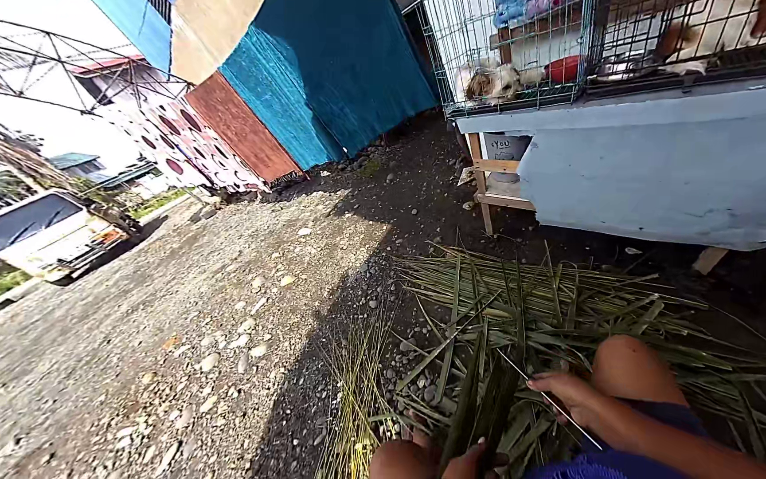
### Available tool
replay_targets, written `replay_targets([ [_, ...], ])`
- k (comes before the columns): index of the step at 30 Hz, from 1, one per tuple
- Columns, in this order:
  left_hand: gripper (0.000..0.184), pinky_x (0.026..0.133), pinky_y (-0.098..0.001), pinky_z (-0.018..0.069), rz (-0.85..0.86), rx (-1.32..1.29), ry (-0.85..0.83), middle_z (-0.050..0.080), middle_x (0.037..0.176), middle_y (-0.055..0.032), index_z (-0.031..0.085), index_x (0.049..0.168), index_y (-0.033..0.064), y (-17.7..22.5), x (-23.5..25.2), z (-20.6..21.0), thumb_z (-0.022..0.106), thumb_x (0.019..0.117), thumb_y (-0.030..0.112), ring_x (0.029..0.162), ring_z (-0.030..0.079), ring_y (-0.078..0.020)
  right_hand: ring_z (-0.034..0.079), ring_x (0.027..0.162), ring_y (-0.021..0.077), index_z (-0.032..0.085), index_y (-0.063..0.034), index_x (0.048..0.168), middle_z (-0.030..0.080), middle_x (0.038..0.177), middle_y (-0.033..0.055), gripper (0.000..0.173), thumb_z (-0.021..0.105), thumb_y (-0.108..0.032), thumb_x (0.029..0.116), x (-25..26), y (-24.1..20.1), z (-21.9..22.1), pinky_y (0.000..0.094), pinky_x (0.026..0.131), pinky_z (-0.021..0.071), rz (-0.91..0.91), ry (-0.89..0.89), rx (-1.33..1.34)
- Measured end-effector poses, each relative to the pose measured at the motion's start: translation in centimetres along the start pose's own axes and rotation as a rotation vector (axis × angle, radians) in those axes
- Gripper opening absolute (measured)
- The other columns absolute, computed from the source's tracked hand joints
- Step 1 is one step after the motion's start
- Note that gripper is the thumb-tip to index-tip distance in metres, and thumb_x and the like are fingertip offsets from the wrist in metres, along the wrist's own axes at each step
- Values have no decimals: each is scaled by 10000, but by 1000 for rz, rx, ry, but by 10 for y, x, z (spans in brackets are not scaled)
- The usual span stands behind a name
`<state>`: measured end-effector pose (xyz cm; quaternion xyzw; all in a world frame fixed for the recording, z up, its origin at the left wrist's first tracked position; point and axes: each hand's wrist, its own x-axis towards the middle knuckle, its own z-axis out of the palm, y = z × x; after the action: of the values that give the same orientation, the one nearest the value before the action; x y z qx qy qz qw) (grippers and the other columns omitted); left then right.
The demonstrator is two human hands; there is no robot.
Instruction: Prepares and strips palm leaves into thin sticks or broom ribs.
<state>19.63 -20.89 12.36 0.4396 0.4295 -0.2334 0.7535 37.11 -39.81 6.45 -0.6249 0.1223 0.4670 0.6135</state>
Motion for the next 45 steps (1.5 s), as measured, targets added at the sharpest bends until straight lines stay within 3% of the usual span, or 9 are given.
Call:
replay_targets([
  [7, 570, 391, -177, 425, 5, -145, -85, 506, 580, 28, 606, 1153, 30, 3, -6, 3, 188, 1120, 416, 410, 479, -47, 431, 482, 90, 658, -95, 1165, 508, 678, -3, 239, 686, -259, 994, -11, 10, 19, 236, 445, 374, 118, -134, -30],
  [16, 552, 395, -183, 441, 7, -261, -221, 508, 567, 29, 600, 1211, 52, -4, -5, -3, 168, 1109, 381, 407, 493, -57, 430, 466, 79, 622, -131, 1287, 504, 669, -9, 292, 638, -253, 1022, -11, 6, 15, 216, 430, 369, 76, -194, 99],
  [23, 246, 529, -228, 516, 184, 257, -41, 591, 730, -12, 563, 1229, 14, 1, -14, 6, 383, 1071, 72, 542, 564, -80, 440, 447, 61, 613, -110, 1275, 509, 645, -12, 261, 604, -223, 1040, -13, 0, 15, 194, 408, 372, 55, -305, 159],
  [28, 109, 591, -298, 547, 343, 440, 180, 615, 762, -47, 600, 1074, -2, 9, -13, 5, 550, 1041, 90, 608, 604, -122, 460, 484, 48, 531, -116, 1381, 499, 693, -34, 345, 551, -155, 1039, -31, -5, 19, 188, 441, 403, -63, -555, 81],
  [33, 177, 729, -360, 550, 428, 596, 317, 651, 856, -91, 636, 1081, -16, 17, -18, 13, 620, 1021, 149, 737, 633, -156, 491, 509, 46, 335, -114, 1552, 525, 719, -41, 640, 598, -108, 968, -49, -10, 31, 198, 480, 444, -125, -717, 23],
  [37, 174, 627, -316, 527, 438, 609, 300, 617, 757, -53, 637, 1012, -3, 21, -18, 24, 592, 1040, 163, 626, 590, -122, 483, 509, 50, 238, -107, 1581, 524, 726, -31, 768, 643, -91, 929, -55, -12, 38, 204, 479, 439, -144, -711, 5],
  [39, 180, 515, -257, 509, 426, 535, 242, 598, 699, -29, 608, 996, 8, 20, -18, 30, 554, 1064, 166, 524, 562, -92, 475, 498, 54, 366, -130, 1475, 509, 711, -29, 601, 644, -97, 943, -55, -9, 40, 206, 468, 437, -130, -696, 11],
  [41, 174, 497, -250, 500, 428, 465, 203, 580, 682, -26, 585, 991, 9, 20, -17, 35, 533, 1073, 153, 502, 545, -93, 479, 492, 58, 447, -142, 1363, 516, 703, -22, 454, 642, -100, 955, -55, -9, 40, 207, 460, 438, -127, -683, 29],
  [45, 181, 493, -256, 513, 485, 400, 196, 592, 676, -38, 591, 1017, -7, 18, -11, 38, 505, 1082, 139, 500, 562, -101, 470, 473, 57, 462, -162, 1353, 501, 656, -26, 446, 619, -93, 941, -53, -10, 39, 202, 446, 426, -121, -691, 111],
])
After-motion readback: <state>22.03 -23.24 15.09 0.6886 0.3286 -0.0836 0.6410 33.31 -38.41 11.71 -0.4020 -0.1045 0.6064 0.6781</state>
